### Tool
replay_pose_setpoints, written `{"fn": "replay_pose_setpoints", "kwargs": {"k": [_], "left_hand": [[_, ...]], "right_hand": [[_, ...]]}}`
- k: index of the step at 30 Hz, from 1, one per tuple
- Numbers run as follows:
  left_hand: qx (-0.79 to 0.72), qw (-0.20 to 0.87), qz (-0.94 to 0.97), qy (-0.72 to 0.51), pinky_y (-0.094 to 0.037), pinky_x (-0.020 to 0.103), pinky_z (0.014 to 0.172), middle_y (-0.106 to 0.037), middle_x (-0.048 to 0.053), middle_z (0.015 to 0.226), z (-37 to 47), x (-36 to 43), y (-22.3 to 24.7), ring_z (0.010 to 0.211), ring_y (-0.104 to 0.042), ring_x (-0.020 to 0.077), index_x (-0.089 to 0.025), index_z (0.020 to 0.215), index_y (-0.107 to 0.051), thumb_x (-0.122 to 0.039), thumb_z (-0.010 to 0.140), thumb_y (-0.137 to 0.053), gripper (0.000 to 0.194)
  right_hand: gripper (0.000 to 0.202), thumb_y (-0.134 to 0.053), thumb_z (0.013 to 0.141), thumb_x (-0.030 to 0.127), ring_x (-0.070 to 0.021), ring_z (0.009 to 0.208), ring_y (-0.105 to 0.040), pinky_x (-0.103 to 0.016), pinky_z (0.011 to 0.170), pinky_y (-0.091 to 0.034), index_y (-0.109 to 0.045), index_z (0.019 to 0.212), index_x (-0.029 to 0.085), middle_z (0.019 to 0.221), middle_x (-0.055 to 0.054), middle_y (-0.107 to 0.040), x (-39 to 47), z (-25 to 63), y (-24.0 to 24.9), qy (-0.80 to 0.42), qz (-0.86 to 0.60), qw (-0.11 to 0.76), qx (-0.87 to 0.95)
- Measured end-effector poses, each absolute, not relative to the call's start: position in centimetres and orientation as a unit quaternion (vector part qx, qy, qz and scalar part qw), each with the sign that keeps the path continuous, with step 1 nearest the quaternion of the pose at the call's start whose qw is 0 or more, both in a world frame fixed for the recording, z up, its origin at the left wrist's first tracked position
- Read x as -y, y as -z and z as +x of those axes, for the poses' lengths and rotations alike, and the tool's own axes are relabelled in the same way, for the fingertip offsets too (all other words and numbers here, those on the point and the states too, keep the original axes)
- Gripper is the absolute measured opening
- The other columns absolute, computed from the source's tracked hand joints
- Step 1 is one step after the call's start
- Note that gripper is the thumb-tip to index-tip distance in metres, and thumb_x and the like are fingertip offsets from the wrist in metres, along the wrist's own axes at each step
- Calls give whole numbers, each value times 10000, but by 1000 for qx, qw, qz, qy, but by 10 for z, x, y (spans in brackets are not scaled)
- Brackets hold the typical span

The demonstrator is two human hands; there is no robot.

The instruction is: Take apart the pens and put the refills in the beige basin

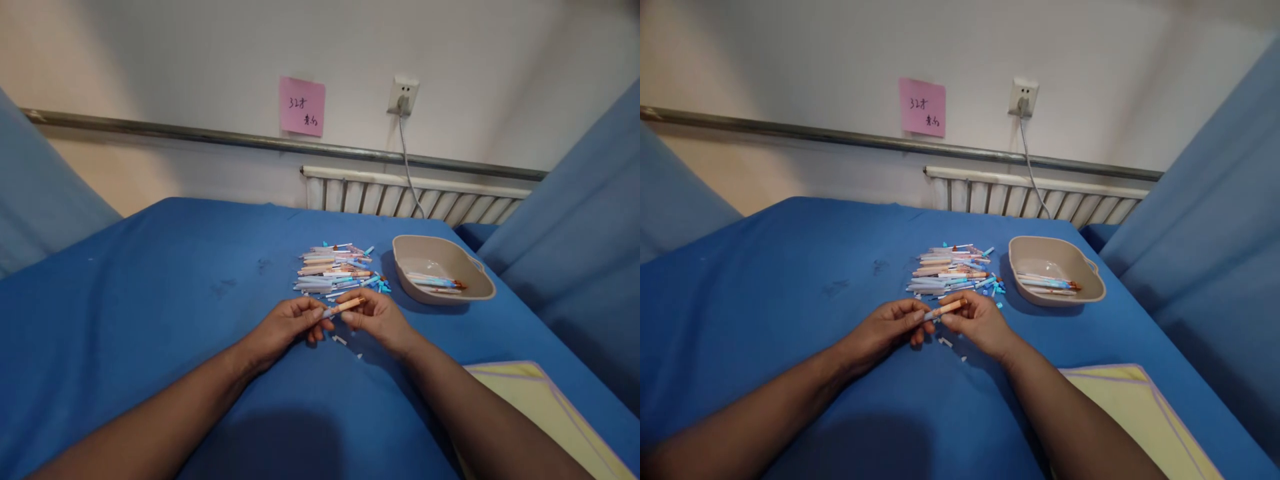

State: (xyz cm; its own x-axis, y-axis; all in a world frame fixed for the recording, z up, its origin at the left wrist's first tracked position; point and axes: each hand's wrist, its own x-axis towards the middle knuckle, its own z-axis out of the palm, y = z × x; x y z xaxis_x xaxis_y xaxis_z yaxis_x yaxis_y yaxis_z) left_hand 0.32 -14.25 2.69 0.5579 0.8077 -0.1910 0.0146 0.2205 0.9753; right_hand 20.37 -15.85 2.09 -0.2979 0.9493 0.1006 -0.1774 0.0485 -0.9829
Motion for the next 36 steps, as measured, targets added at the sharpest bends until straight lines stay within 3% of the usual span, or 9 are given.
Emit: {"fn": "replay_pose_setpoints", "kwargs": {"k": [5, 13, 23, 26, 29, 32, 36], "left_hand": [[-346, 701, 574, -245, -452, 235, 622, -668, 54, 799, 7, 147, -29, 618, -562, 95, -118, 894, -623, -382, 799, -628, 280], [-353, 683, 588, -252, -436, 243, 636, -665, 48, 808, 11, 153, -27, 645, -565, 105, -133, 871, -616, -368, 780, -648, 254], [-381, 653, 610, -237, -399, 219, 579, -651, 31, 759, 14, 151, -37, 634, -557, 115, -142, 846, -608, -390, 721, -691, 289], [-414, 646, 589, -254, -377, 206, 542, -651, 36, 769, 11, 148, -37, 624, -554, 113, -148, 847, -594, -402, 732, -684, 293], [-428, 635, 579, -280, -378, 212, 546, -649, 35, 774, 8, 144, -37, 605, -537, 106, -154, 865, -598, -407, 746, -670, 288], [-433, 616, 586, -299, -389, 219, 574, -633, 19, 747, 6, 142, -36, 596, -513, 97, -155, 851, -614, -393, 738, -678, 271], [-435, 592, 613, -291, -384, 213, 585, -617, 11, 733, 5, 140, -35, 604, -494, 92, -152, 843, -635, -393, 747, -664, 262]], "right_hand": [[305, -710, 678, 439, -109, 596, -537, -252, 555, -453, -632, 805, 174, 715, -10, -622, 163, 194, -22, -568, -353, 486, 563], [305, -603, 780, 466, -103, 519, -525, -225, 508, -416, -531, 709, 178, 557, 21, -564, 168, 183, -20, -486, -399, 472, 617], [238, -625, 773, 410, -108, 512, -526, -213, 480, -378, -559, 766, 181, 576, 22, -595, 166, 178, -14, -436, -486, 425, 627], [245, -572, 815, 424, -116, 567, -541, -217, 513, -388, -585, 830, 179, 656, 4, -624, 163, 197, -25, -383, -518, 378, 665], [166, -521, 861, 307, -151, 704, -573, -257, 634, -405, -617, 807, 183, 776, -34, -654, 158, 225, -35, -227, -574, 283, 734], [136, -519, 831, 172, -235, 882, -573, -321, 736, -407, -623, 917, 153, 955, -129, -636, 156, 245, -36, -56, -640, 169, 747], [208, -504, 786, 80, -285, 882, -585, -347, 727, -417, -616, 959, 107, 952, -185, -629, 158, 251, -31, 1, -660, 58, 749]]}}
